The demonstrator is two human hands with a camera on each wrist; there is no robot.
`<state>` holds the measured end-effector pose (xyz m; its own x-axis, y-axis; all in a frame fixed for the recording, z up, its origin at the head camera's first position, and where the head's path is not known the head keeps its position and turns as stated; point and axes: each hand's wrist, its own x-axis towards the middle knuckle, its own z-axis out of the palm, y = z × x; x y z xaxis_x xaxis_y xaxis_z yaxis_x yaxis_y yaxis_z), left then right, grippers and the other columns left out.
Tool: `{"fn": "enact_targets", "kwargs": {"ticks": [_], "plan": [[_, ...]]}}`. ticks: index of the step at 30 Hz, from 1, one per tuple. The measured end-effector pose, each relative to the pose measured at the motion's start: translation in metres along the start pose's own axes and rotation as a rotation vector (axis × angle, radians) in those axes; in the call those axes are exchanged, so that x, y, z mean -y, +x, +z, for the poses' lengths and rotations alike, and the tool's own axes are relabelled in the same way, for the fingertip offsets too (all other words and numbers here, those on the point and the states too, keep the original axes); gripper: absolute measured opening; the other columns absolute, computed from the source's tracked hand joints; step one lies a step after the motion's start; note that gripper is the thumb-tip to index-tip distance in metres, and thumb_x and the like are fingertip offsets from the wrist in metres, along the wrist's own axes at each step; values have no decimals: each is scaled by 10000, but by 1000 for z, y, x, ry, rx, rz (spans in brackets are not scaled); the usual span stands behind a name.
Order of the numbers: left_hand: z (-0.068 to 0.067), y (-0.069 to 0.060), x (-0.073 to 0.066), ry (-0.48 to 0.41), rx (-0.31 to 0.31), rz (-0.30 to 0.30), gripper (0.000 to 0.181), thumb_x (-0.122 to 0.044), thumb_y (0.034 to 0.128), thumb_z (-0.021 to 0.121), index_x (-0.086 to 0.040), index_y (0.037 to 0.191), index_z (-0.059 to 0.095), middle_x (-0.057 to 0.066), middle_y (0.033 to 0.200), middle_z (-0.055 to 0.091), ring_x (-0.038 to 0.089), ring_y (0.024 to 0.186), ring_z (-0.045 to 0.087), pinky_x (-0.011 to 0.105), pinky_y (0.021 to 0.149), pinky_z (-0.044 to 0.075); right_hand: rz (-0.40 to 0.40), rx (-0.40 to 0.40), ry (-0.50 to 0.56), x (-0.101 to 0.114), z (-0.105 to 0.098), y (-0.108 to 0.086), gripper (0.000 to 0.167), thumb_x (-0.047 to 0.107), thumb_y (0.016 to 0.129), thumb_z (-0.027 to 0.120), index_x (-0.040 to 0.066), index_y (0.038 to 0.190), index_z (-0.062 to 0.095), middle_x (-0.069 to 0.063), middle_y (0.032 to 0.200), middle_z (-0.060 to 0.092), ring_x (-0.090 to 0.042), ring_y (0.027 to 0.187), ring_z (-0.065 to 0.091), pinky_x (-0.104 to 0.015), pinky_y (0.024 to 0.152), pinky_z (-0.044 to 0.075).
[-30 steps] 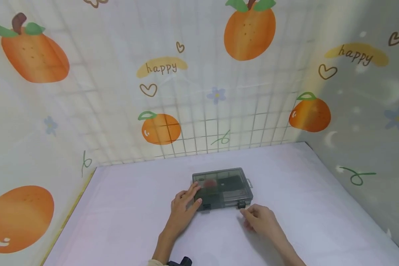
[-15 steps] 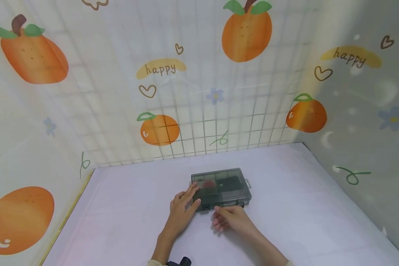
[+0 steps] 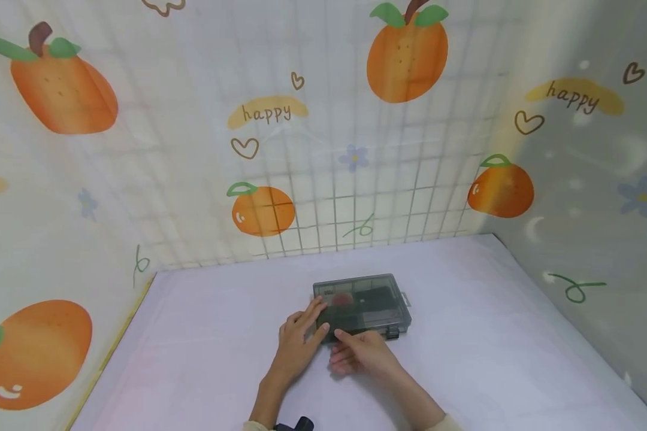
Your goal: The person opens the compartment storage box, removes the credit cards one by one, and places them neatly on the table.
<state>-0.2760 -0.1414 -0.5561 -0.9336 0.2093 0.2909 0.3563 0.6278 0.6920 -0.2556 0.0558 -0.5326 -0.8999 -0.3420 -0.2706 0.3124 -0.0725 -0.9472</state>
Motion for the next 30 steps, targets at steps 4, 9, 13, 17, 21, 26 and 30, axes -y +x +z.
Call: {"fn": "enact_targets", "kwargs": {"ticks": [4,9,13,17,21,26,30], "plan": [[-2,0,0,-6,-10,21,544,-530,1022,485,-286,1508,470,-142,1604,311,289,1335,382,606,1083,187,16,21,119,-1,6,3,617,406,1001,609,-206,1074,622,-270,926,719,-316,844,739,-389,774,590],[-2,0,-1,6,-10,26,536,-524,1023,488,-293,1506,471,-160,1598,315,278,1339,386,619,1083,205,5,21,188,-4,7,5,416,162,1032,551,-250,1086,579,-239,905,722,-283,852,738,-361,814,578],[-2,0,0,14,-17,25,531,-525,1023,488,-297,1502,478,-174,1593,317,264,1335,392,608,1081,219,-24,33,112,-6,7,4,268,7,995,517,-242,1047,601,-223,841,720,-251,772,738,-351,768,590],[-2,-1,0,-2,3,12,539,-526,1027,476,-293,1513,461,-186,1599,297,241,1345,368,601,1094,204,-97,-3,-204,-1,0,-6,301,158,1000,620,-135,975,686,-163,768,721,-243,657,725,-343,624,600],[-3,-3,0,-23,3,11,545,-515,1033,469,-280,1525,442,-178,1605,290,232,1374,326,609,1103,175,-246,-49,-565,8,-17,-19,283,263,987,654,-11,1008,721,-37,739,709,-184,611,686,-293,546,561],[-3,-2,1,-21,4,6,558,-522,1037,452,-284,1539,412,-170,1613,276,218,1402,287,598,1115,155,-404,-66,-772,12,-49,-32,195,238,987,658,73,1059,737,47,780,712,-101,638,659,-253,561,542],[-3,-1,1,-26,11,-2,565,-529,1034,452,-290,1543,403,-164,1616,273,210,1409,277,594,1118,152,-545,-188,-867,13,-80,-39,124,222,942,721,144,1027,765,137,851,706,-24,677,613,-229,592,531]]}}
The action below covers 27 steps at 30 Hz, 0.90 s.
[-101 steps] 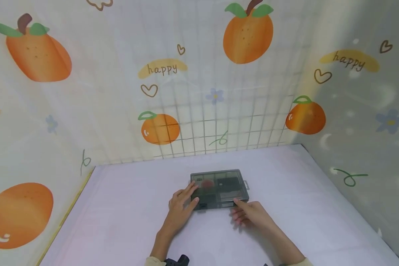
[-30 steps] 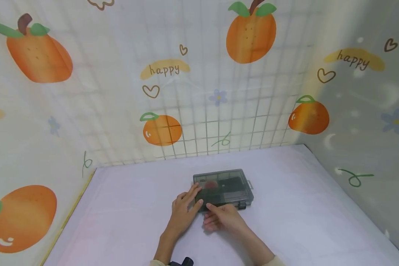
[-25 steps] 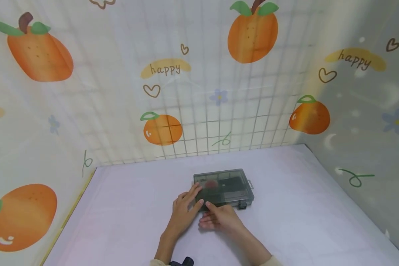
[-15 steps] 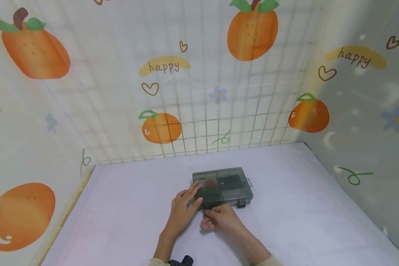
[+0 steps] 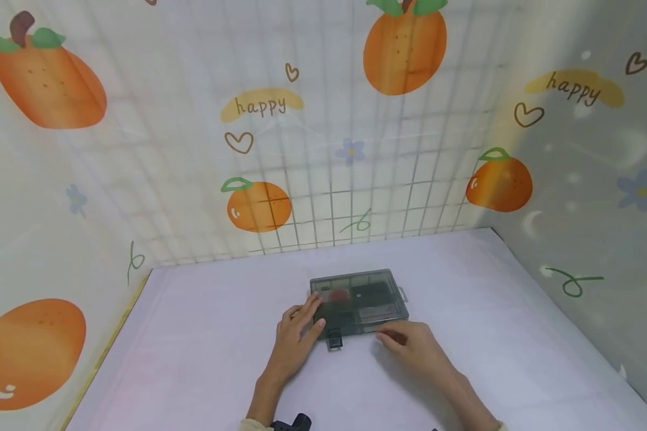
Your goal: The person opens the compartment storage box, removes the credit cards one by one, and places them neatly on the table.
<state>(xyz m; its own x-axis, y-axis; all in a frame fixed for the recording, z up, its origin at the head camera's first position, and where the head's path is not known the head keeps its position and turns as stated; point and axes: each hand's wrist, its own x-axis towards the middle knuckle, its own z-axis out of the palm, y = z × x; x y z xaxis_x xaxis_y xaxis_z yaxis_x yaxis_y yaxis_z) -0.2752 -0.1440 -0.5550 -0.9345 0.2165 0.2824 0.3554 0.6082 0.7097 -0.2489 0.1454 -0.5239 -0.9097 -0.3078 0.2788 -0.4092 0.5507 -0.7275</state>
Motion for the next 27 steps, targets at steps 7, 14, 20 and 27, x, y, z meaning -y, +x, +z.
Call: {"fn": "enact_targets", "kwargs": {"ticks": [7,14,20,27], "plan": [[0,0,1,-12,-8,20,560,-503,1039,464,-259,1541,414,-150,1614,286,236,1410,290,623,1107,169,-155,-179,-219,-38,-34,2,389,180,842,823,143,1217,724,163,892,583,-43,713,511,-217,578,461],[1,-2,6,-57,-32,35,545,-448,1048,481,-233,1544,408,-135,1615,289,249,1427,282,672,1086,196,-251,-36,-283,-62,-44,18,536,231,839,817,103,1334,656,14,1151,512,-90,944,468,-256,710,475],[1,-2,7,-88,-46,2,551,-437,1081,385,-218,1581,312,-91,1617,290,257,1424,289,632,1100,248,-304,-54,-272,-64,-46,18,517,217,808,829,73,1284,687,-2,1135,557,-72,922,467,-247,688,471],[0,1,5,-126,-64,-64,544,-456,1092,300,-207,1574,333,-42,1529,441,243,1394,332,569,1100,307,-255,-101,-230,-57,-52,20,477,192,813,825,93,1263,705,15,1122,575,-75,893,496,-228,663,479]]}}
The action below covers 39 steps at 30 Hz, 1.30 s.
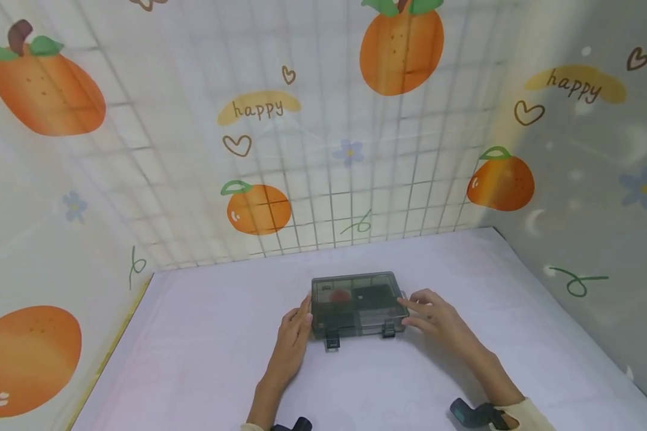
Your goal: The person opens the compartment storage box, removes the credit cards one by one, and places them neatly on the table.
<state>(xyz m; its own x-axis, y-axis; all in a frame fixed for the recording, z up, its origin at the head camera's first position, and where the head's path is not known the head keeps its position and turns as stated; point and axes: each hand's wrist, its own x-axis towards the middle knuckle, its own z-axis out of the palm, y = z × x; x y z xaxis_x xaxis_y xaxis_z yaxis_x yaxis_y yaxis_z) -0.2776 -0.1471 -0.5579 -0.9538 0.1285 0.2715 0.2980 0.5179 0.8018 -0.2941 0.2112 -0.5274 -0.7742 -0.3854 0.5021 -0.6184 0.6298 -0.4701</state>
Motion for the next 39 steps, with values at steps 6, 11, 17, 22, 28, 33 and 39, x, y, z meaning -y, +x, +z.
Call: {"fn": "enact_targets", "kwargs": {"ticks": [6,11,17,22,28,33,39], "plan": [[1,0,3,28,-3,30,524,-395,1083,407,-214,1571,342,-27,1473,500,246,1366,361,573,1086,328,40,-31,40,6,-9,11,439,141,817,825,102,1242,719,14,1128,596,-132,903,565,-244,668,509],[1,-2,3,35,3,-9,588,-498,1040,465,-228,1553,372,-54,1525,439,210,1398,327,556,1099,334,99,-23,69,10,-17,22,385,146,846,807,104,1221,732,16,1125,613,-147,917,579,-233,684,521],[0,-3,3,36,17,-10,547,-509,1033,474,-253,1515,444,-115,1576,358,195,1409,317,544,1114,319,107,-76,79,14,-24,36,299,135,861,794,100,1156,759,41,1068,638,-111,851,565,-223,665,515],[-1,-3,3,38,11,14,481,-398,1043,525,-284,1506,463,-157,1555,381,183,1382,339,564,1102,318,80,-168,49,16,-27,48,252,85,836,811,101,1085,776,47,1017,650,-85,808,546,-148,681,476],[-1,-3,3,31,2,19,454,-298,1038,561,-278,1487,497,-162,1551,394,174,1370,353,561,1093,331,102,-178,61,18,-30,62,227,121,902,755,72,1123,761,31,1032,638,-107,862,561,-136,722,468],[-3,-4,0,-6,-5,-9,447,-310,1026,576,-274,1468,523,-163,1536,418,188,1389,345,565,1102,319,83,-160,91,17,-34,72,229,102,944,703,51,1164,741,8,1045,623,-127,879,570,-178,709,485],[-3,-6,-2,-3,-8,-38,443,-299,1020,592,-285,1459,534,-159,1529,430,202,1395,349,578,1106,313,84,-176,79,13,-34,80,200,130,965,683,64,1141,749,23,1027,635,-120,875,560,-170,715,472]]}}
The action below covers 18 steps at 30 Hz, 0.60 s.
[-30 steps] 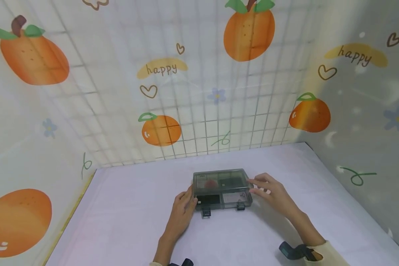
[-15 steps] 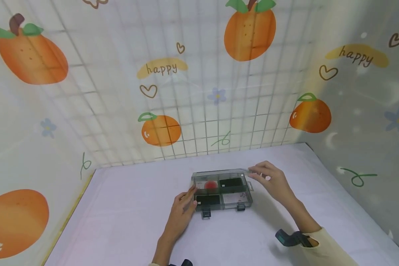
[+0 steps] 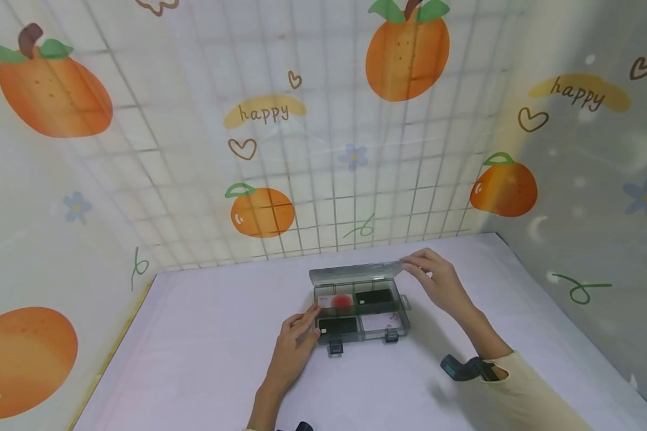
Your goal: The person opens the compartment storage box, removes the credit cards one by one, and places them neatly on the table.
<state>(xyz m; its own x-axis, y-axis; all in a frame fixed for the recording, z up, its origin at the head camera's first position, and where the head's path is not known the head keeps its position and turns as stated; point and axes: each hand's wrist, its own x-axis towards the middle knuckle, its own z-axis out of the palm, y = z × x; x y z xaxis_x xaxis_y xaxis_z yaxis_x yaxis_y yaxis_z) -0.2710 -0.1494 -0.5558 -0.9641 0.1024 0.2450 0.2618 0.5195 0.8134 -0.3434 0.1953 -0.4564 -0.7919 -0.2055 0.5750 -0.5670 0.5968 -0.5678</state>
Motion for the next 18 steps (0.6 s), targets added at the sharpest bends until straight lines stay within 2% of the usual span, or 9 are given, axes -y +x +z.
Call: {"fn": "enact_targets", "kwargs": {"ticks": [7,12,18], "plan": [[-1,-2,1,10,-10,11,443,-311,1013,599,-328,1451,537,-165,1511,451,223,1374,388,608,1076,338,114,-19,24,-2,-1,15,204,218,987,662,90,1108,765,36,990,654,-130,862,585,-178,738,476],[-1,-1,1,7,-15,32,432,-322,1009,604,-308,1438,557,-211,1490,460,208,1360,403,594,1077,345,202,26,92,-12,2,30,336,305,1015,611,59,1214,722,-27,1055,650,-211,875,604,-226,706,495],[-2,-2,3,11,-20,56,423,-299,1005,616,-274,1426,578,-185,1488,475,199,1351,413,579,1074,357,294,63,182,-25,13,40,375,294,1018,605,16,1255,688,-88,1136,655,-260,943,594,-252,735,489]]}}
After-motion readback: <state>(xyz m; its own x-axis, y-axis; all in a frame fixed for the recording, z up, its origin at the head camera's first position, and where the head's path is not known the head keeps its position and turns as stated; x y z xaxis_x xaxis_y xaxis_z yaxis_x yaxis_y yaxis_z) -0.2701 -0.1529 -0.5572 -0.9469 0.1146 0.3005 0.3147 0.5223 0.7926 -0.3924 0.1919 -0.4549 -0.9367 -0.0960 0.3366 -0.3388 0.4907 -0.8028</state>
